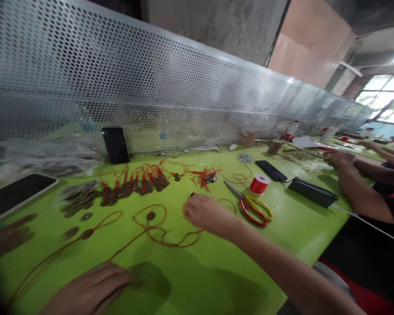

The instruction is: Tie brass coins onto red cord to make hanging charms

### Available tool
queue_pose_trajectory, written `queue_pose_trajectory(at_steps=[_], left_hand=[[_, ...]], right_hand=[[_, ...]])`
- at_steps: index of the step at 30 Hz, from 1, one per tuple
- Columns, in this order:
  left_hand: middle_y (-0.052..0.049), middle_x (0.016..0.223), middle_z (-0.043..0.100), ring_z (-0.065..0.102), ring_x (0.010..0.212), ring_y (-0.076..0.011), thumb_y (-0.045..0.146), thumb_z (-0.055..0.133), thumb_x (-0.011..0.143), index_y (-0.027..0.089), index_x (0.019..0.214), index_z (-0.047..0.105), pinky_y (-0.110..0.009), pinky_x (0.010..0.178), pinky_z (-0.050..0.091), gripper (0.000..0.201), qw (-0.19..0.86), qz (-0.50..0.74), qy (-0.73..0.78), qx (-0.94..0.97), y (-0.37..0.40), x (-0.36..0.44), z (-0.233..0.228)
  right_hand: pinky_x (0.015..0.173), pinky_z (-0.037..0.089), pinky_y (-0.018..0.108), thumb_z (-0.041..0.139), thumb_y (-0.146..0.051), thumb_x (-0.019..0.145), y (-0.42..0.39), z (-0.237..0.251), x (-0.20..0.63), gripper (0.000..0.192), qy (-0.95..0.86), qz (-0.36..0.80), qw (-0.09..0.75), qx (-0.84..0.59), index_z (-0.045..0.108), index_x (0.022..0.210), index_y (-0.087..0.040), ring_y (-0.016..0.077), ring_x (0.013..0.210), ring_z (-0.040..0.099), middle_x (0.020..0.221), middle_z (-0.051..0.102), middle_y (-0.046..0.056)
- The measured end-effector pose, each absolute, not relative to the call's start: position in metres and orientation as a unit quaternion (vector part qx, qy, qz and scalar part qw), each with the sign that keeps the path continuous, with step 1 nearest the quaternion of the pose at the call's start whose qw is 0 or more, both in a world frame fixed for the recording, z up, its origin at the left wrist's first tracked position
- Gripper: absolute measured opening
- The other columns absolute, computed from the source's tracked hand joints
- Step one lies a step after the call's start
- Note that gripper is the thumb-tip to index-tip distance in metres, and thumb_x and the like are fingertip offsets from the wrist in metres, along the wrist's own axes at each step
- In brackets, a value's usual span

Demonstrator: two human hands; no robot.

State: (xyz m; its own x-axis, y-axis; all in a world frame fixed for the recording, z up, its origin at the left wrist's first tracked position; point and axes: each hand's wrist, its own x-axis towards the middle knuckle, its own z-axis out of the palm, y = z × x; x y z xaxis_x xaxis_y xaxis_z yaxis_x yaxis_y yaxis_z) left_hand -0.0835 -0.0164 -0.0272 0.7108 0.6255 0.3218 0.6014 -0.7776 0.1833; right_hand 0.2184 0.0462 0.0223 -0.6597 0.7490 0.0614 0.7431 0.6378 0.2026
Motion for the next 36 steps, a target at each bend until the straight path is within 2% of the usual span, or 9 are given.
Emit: queue_pose_trajectory(at_steps=[5, 8, 11, 15, 23, 28, 31, 34, 36], left_hand=[[0.003, 0.081, 0.072, 0.067, 0.071, -0.0134, 0.014, 0.046, 0.080, 0.029, 0.089, 0.067, -0.020, 0.065, 0.052, 0.028, 0.112, 0.187, 0.399, 0.891, -0.020, -0.080, -0.003], [0.003, 0.079, 0.073, 0.067, 0.070, -0.0140, 0.024, 0.048, 0.084, 0.028, 0.084, 0.069, -0.022, 0.066, 0.051, 0.021, 0.135, 0.198, 0.472, 0.848, -0.019, -0.079, 0.000], [0.003, 0.077, 0.073, 0.066, 0.067, -0.0143, 0.029, 0.051, 0.082, 0.027, 0.081, 0.069, -0.023, 0.066, 0.050, 0.019, 0.156, 0.209, 0.531, 0.806, -0.017, -0.077, 0.001], [0.004, 0.078, 0.073, 0.066, 0.067, -0.0142, 0.029, 0.051, 0.080, 0.027, 0.082, 0.070, -0.023, 0.065, 0.048, 0.019, 0.194, 0.200, 0.556, 0.783, -0.018, -0.073, 0.005], [0.004, 0.078, 0.073, 0.066, 0.068, -0.0140, 0.026, 0.050, 0.078, 0.026, 0.080, 0.070, -0.022, 0.064, 0.046, 0.020, 0.222, 0.162, 0.575, 0.771, -0.022, -0.068, 0.017], [0.004, 0.078, 0.073, 0.066, 0.068, -0.0145, 0.030, 0.050, 0.079, 0.026, 0.080, 0.070, -0.023, 0.064, 0.046, 0.020, 0.217, 0.163, 0.580, 0.768, -0.021, -0.067, 0.020], [0.004, 0.079, 0.073, 0.065, 0.068, -0.0150, 0.037, 0.048, 0.080, 0.027, 0.080, 0.070, -0.023, 0.064, 0.046, 0.024, 0.208, 0.166, 0.590, 0.762, -0.019, -0.072, 0.023], [0.005, 0.081, 0.073, 0.066, 0.070, -0.0160, 0.041, 0.048, 0.077, 0.028, 0.079, 0.070, -0.023, 0.064, 0.047, 0.026, 0.190, 0.165, 0.610, 0.751, -0.016, -0.077, 0.029], [0.005, 0.081, 0.074, 0.065, 0.068, -0.0158, 0.042, 0.049, 0.076, 0.028, 0.078, 0.070, -0.023, 0.061, 0.047, 0.026, 0.180, 0.169, 0.620, 0.744, -0.014, -0.080, 0.034]], right_hand=[[0.074, 0.042, 0.029, 0.045, -0.017, 0.091, 0.022, 0.001, 0.165, 0.013, 0.959, 0.098, -0.025, 0.264, 0.057, 0.092, -0.014, 0.0169, 0.084, 0.053, 0.088, 0.060, 0.005], [0.076, 0.042, 0.030, 0.043, -0.020, 0.092, 0.022, -0.001, 0.155, 0.016, 0.956, 0.054, -0.052, 0.285, 0.058, 0.093, -0.014, 0.0169, 0.084, 0.053, 0.090, 0.061, 0.006], [0.081, 0.041, 0.029, 0.049, -0.031, 0.090, 0.019, 0.006, 0.151, 0.021, 0.942, -0.046, -0.124, 0.308, 0.059, 0.099, -0.016, 0.0168, 0.089, 0.054, 0.097, 0.061, 0.006], [0.072, 0.042, 0.024, 0.052, -0.032, 0.088, 0.012, 0.010, 0.143, 0.020, 0.924, -0.156, -0.172, 0.303, 0.063, 0.095, -0.017, 0.0141, 0.081, 0.056, 0.088, 0.064, 0.004], [0.071, 0.042, 0.024, 0.051, -0.027, 0.089, 0.012, 0.001, 0.139, 0.017, 0.899, -0.196, -0.232, 0.317, 0.065, 0.091, -0.018, 0.0137, 0.077, 0.056, 0.083, 0.066, 0.003], [0.068, 0.043, 0.023, 0.050, -0.024, 0.089, 0.010, 0.003, 0.138, 0.016, 0.885, -0.193, -0.245, 0.347, 0.064, 0.086, -0.017, 0.0134, 0.073, 0.056, 0.078, 0.064, 0.003], [0.071, 0.044, 0.024, 0.049, -0.029, 0.089, 0.021, 0.006, 0.153, 0.017, 0.864, -0.183, -0.235, 0.405, 0.062, 0.091, -0.018, 0.0136, 0.076, 0.058, 0.084, 0.065, 0.004], [0.080, 0.043, 0.031, 0.052, -0.033, 0.086, 0.045, 0.004, 0.189, 0.022, 0.805, -0.070, -0.229, 0.542, 0.060, 0.097, -0.016, 0.0194, 0.088, 0.058, 0.095, 0.063, 0.009], [0.083, 0.041, 0.038, 0.057, -0.040, 0.081, 0.061, -0.001, 0.217, 0.033, 0.755, 0.033, -0.168, 0.633, 0.057, 0.100, -0.013, 0.0278, 0.098, 0.054, 0.103, 0.060, 0.015]])
